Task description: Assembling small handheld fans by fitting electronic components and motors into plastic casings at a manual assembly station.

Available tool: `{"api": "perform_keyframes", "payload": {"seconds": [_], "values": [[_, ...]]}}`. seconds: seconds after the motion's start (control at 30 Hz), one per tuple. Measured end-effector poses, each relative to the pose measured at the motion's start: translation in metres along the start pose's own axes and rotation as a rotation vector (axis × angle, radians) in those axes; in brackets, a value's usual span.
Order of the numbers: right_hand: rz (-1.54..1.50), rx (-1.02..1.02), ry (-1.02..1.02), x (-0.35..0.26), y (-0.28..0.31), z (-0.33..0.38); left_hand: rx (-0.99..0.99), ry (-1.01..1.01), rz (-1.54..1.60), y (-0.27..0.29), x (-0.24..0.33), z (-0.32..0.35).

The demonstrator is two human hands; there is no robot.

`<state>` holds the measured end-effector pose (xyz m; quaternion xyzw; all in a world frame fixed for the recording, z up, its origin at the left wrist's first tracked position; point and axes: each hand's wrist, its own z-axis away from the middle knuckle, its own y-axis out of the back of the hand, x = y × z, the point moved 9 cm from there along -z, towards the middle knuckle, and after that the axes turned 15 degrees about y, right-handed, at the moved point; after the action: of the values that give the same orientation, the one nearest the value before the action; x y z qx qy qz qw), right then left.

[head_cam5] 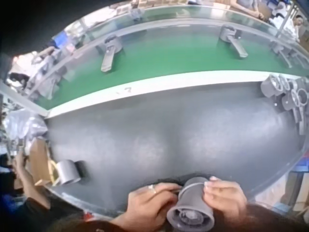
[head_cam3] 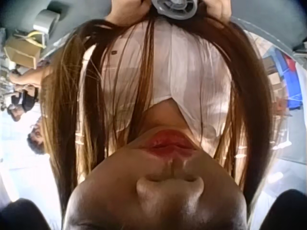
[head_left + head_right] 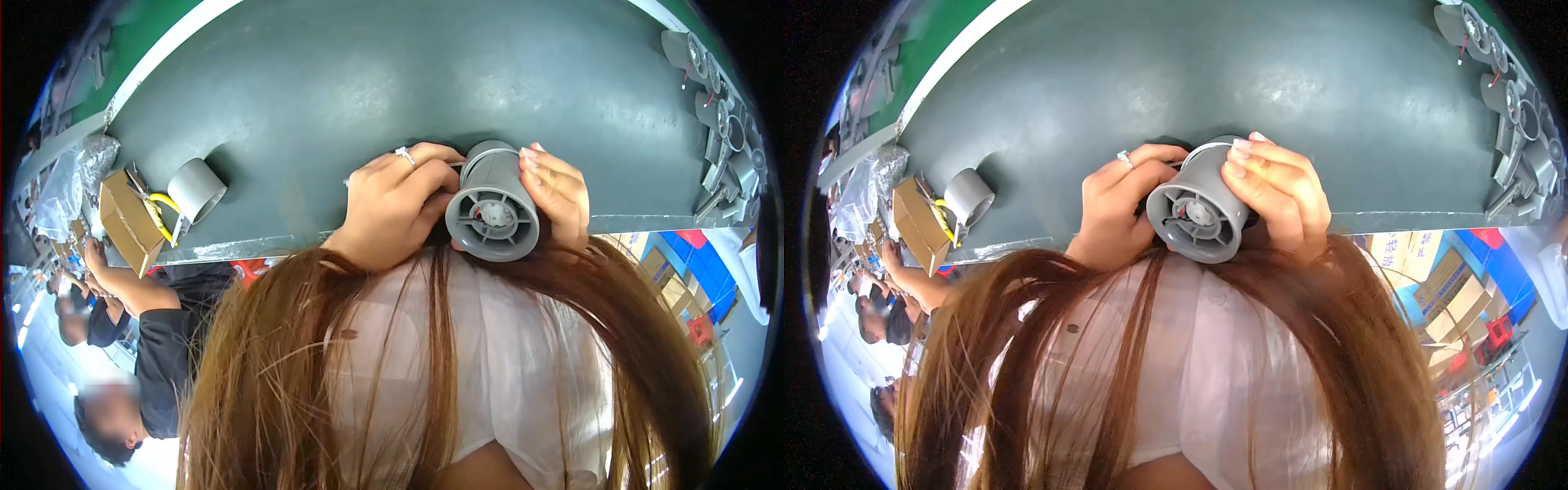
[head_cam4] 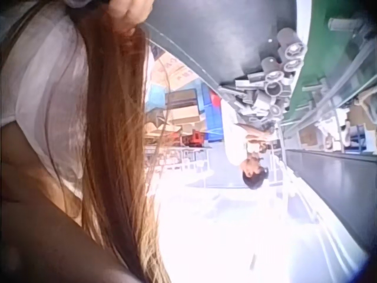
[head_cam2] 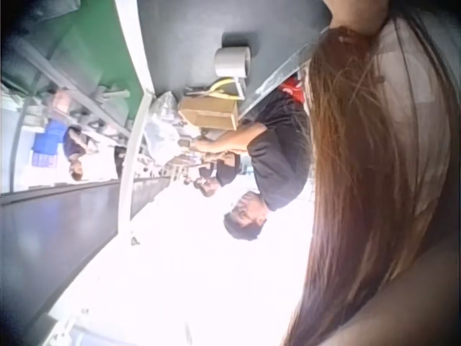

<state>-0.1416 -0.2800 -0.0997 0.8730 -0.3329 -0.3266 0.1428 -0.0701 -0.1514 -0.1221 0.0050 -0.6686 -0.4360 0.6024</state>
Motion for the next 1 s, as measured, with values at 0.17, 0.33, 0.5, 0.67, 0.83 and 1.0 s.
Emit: {"api": "perform_keyframes", "payload": {"seconds": [0.17,0.33,0.5,0.67,0.83,1.0], "values": [[0.024,-0.081,-0.105,-0.012,0.015,-0.018,-0.242,-0.023,0.017,-0.012,0.015,-0.006],[-0.018,-0.089,-0.100,-0.004,0.009,-0.010,-0.196,-0.012,-0.034,-0.013,0.013,0.000],[0.164,-0.114,-0.093,-0.006,0.014,-0.016,0.104,-0.119,-0.067,-0.014,0.023,0.000],[0.208,-0.078,-0.075,-0.009,0.020,-0.022,0.106,-0.122,0.017,-0.017,0.023,0.002],[0.112,0.030,-0.138,-0.004,0.019,-0.023,0.108,-0.106,0.074,-0.017,0.017,0.004],[0.151,-0.055,-0.109,-0.001,0.019,-0.015,0.077,-0.078,0.106,-0.021,0.014,0.002]]}}
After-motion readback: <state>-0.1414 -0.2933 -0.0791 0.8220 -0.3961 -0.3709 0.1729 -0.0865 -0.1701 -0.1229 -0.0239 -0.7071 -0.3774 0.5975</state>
